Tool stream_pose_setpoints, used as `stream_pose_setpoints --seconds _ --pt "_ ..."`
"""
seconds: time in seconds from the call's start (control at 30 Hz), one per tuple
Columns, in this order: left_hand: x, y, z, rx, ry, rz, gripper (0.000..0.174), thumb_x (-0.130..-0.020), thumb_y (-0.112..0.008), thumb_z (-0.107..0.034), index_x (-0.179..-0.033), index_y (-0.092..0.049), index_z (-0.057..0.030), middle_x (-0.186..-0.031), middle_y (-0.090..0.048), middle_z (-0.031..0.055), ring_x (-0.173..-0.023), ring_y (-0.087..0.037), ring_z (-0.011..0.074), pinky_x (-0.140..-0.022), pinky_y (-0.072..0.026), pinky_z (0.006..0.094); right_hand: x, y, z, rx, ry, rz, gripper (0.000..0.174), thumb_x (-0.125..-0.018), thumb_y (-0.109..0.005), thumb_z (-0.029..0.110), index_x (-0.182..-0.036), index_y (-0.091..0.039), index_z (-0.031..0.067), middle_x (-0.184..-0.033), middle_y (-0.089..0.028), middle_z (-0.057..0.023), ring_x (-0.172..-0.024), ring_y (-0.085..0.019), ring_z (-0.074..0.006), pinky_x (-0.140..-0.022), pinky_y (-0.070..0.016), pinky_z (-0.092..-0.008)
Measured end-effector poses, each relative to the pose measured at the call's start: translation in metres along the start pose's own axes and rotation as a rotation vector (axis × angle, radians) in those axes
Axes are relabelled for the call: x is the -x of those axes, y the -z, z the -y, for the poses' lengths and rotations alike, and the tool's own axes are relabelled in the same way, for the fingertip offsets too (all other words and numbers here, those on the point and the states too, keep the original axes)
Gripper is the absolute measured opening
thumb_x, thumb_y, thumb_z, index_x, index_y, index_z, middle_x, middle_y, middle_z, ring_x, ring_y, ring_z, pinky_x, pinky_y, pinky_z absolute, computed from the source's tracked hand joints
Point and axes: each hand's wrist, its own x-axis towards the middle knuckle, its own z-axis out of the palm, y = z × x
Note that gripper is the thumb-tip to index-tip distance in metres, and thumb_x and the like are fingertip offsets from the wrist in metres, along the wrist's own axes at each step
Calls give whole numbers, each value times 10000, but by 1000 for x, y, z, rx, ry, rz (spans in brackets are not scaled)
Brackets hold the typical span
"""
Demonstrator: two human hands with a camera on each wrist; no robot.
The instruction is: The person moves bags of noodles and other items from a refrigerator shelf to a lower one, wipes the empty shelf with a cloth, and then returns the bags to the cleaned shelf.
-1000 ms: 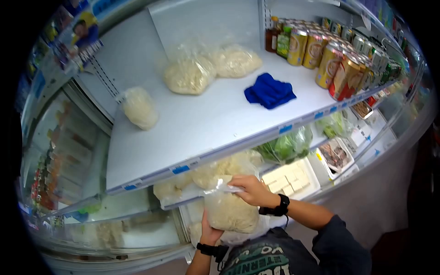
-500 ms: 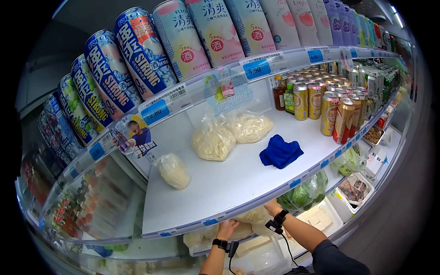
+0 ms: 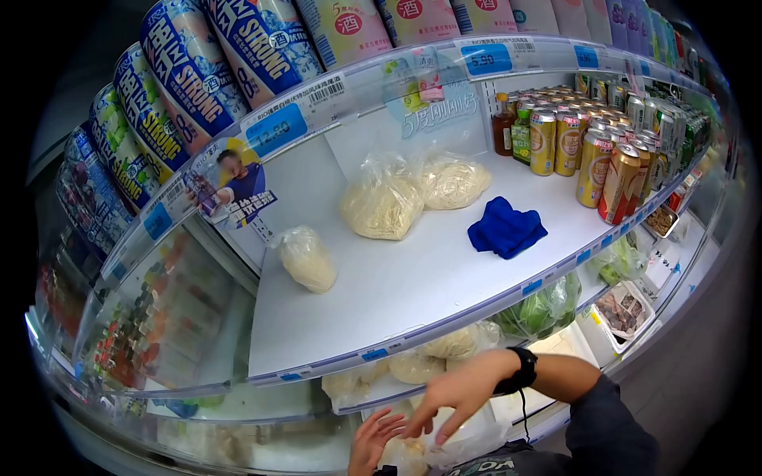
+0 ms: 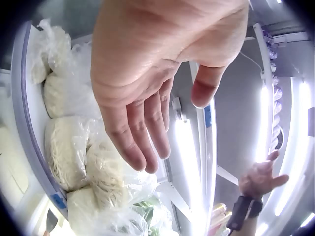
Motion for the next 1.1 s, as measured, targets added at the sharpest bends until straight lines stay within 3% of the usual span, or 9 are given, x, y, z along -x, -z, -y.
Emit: stream_pose_setpoints --seconds 0.07,0.13,0.23,0.3,0.4,0.53,0.7,0.9,1.1 --pt "23 -3 -9 -52 -87 -71 413 -913 -455 -186 -1233 -422 73 -1176 -515 292 -1082 -537 379 -921 -432 419 -22 44 46 239 -93 -203 409 -870 -587 279 -1156 -544 -11 -1012 -631 -156 -903 -617 -249 -776 -492 -335" --pt "42 -10 -16 -57 -154 -59 425 -907 -466 -202 -1227 -426 73 -1175 -516 291 -1078 -539 385 -919 -432 423 -57 92 42 489 -72 -631 365 -818 -623 301 -1003 -600 -13 -950 -640 -184 -807 -643 -265 -709 -504 -339" --pt "61 -14 -16 -80 -251 -28 456 -890 -491 -234 -1219 -431 76 -1174 -521 286 -1069 -542 394 -914 -428 428 -108 187 -4 795 -248 -963 678 -741 -658 481 -1186 -489 -2 -1116 -561 -252 -1052 -547 -351 -868 -443 -415" --pt "72 -13 -11 -84 -305 -4 458 -888 -491 -244 -1209 -437 78 -1171 -526 281 -1067 -544 393 -913 -425 425 -138 221 -27 756 -500 -1148 731 -714 -665 507 -1242 -459 46 -1195 -514 -244 -1136 -486 -346 -923 -409 -430" --pt "103 -25 -8 -8 -370 -73 480 -870 -509 -226 -1227 -420 82 -1174 -524 257 -1065 -541 358 -900 -428 418 -166 228 -42 796 -689 -1273 643 -712 -683 423 -1228 -486 94 -1162 -534 -234 -1115 -507 -341 -924 -408 -476" --pt "139 -4 14 -1 -448 -217 489 -916 -470 -276 -1246 -410 80 -1173 -529 239 -1063 -539 350 -883 -426 426 -181 247 -65 676 -670 -1125 505 -735 -664 348 -1162 -549 106 -1116 -572 -208 -1073 -546 -320 -887 -445 -448" --pt "160 8 24 50 -467 -303 478 -933 -423 -290 -1247 -413 70 -1169 -539 223 -1043 -548 344 -872 -424 420 -179 250 -80 945 -619 -1344 178 -733 -627 132 -897 -683 91 -886 -648 -174 -847 -621 -340 -740 -504 -417" --pt "146 -10 4 9 -433 -240 450 -938 -410 -273 -1237 -423 64 -1180 -534 224 -1048 -547 339 -879 -420 408 -159 248 -73 1159 -512 -1332 88 -735 -582 66 -761 -634 1 -765 -624 -216 -747 -619 -375 -653 -506 -436" --pt "128 -10 1 33 -392 -90 432 -937 -410 -248 -1245 -421 56 -1184 -531 222 -1064 -538 335 -898 -408 404 -133 233 -60 1171 -447 -1410 73 -671 -622 47 -728 -640 5 -744 -622 -214 -740 -613 -375 -675 -503 -432"
